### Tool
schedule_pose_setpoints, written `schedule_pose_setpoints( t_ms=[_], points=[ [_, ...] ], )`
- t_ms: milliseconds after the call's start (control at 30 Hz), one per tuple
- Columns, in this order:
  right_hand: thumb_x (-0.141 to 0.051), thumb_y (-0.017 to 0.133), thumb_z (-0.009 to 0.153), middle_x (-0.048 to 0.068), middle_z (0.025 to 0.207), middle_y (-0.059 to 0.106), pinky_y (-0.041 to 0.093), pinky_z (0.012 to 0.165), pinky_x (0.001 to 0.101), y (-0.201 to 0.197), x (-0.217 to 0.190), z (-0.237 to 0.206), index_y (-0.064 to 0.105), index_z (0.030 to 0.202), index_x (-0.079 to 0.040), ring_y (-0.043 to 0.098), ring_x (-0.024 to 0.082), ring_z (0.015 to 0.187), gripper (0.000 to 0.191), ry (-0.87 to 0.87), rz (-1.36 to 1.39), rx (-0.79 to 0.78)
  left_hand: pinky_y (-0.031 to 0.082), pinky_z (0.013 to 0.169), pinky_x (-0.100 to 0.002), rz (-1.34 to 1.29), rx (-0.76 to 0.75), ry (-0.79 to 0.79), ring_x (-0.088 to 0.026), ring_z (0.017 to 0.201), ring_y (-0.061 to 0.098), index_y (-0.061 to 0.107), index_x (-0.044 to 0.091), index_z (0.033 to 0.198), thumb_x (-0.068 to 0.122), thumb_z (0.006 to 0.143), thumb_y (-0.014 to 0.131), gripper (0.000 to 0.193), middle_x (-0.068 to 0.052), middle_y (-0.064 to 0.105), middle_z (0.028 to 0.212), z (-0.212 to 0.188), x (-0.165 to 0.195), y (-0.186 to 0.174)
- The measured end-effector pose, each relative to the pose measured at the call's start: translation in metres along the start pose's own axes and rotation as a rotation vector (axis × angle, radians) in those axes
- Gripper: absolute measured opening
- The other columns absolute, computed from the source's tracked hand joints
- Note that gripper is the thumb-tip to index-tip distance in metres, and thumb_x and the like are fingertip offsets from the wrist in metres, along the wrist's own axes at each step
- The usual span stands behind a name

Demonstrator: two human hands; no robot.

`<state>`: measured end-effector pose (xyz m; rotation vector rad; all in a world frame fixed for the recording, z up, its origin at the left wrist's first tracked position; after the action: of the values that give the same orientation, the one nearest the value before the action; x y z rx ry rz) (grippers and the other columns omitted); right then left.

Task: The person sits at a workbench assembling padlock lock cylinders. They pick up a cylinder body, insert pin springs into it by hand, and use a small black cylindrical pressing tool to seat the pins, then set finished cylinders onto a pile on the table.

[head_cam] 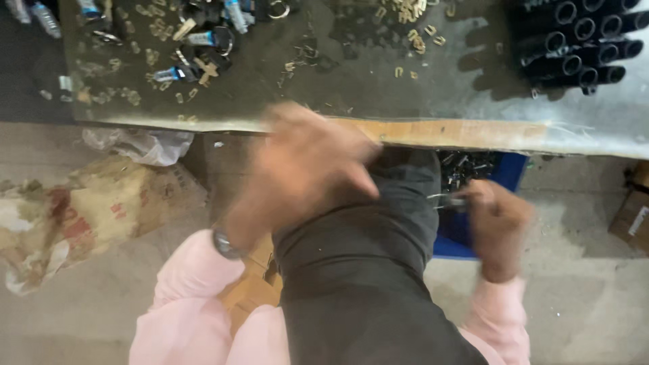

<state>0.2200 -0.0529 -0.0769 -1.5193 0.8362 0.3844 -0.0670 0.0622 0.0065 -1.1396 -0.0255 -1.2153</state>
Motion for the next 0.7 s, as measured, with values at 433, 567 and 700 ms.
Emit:
schedule_pose_setpoints(
  t_ms=[433, 567, 700],
  points=[
    [-0.004, 0.075, 0.094, 0.010, 0.120, 0.073, 0.056, 0.094, 0.0332, 0.000, -0.062, 0.005, 0.074, 0.116, -0.005, 0.072, 0.024, 0.110, 0.022, -0.180, 0.138, 0.055, 0.039, 0.096, -0.038, 0.669, 0.242, -0.243, -0.020, 0.099, 0.062, 0.069, 0.011, 0.111, 0.009, 0.090, 0.075, 0.022, -0.002, 0.068, 0.108, 0.020, -0.103, -0.051],
    [-0.013, 0.079, 0.096, 0.013, 0.125, 0.069, 0.056, 0.095, 0.0311, 0.007, -0.121, 0.020, 0.071, 0.123, -0.006, 0.069, 0.027, 0.116, 0.029, -0.415, 0.282, 0.110, 0.042, 0.089, -0.039, 0.486, 0.336, -0.418, -0.019, 0.082, 0.064, 0.074, 0.011, 0.107, 0.010, 0.096, 0.075, 0.011, -0.002, 0.073, 0.093, 0.025, -0.080, -0.069],
    [-0.016, 0.071, 0.093, 0.028, 0.125, 0.059, 0.052, 0.101, 0.0422, 0.011, -0.160, 0.037, 0.056, 0.126, 0.008, 0.060, 0.038, 0.120, 0.043, -0.579, 0.238, 0.155, 0.046, 0.093, -0.034, 0.085, 0.092, -0.256, -0.024, 0.097, 0.064, 0.070, 0.015, 0.105, 0.015, 0.088, 0.076, 0.018, -0.006, 0.073, 0.105, 0.035, -0.006, -0.035]
  ],
)
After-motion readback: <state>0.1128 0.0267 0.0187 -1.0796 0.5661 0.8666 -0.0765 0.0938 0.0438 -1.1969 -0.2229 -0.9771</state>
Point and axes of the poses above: each hand's wrist, its own z-axis towards the middle knuckle, its own y-axis out of the palm, x = y × z, the point moved 7 cm from there along z, towards the middle knuckle
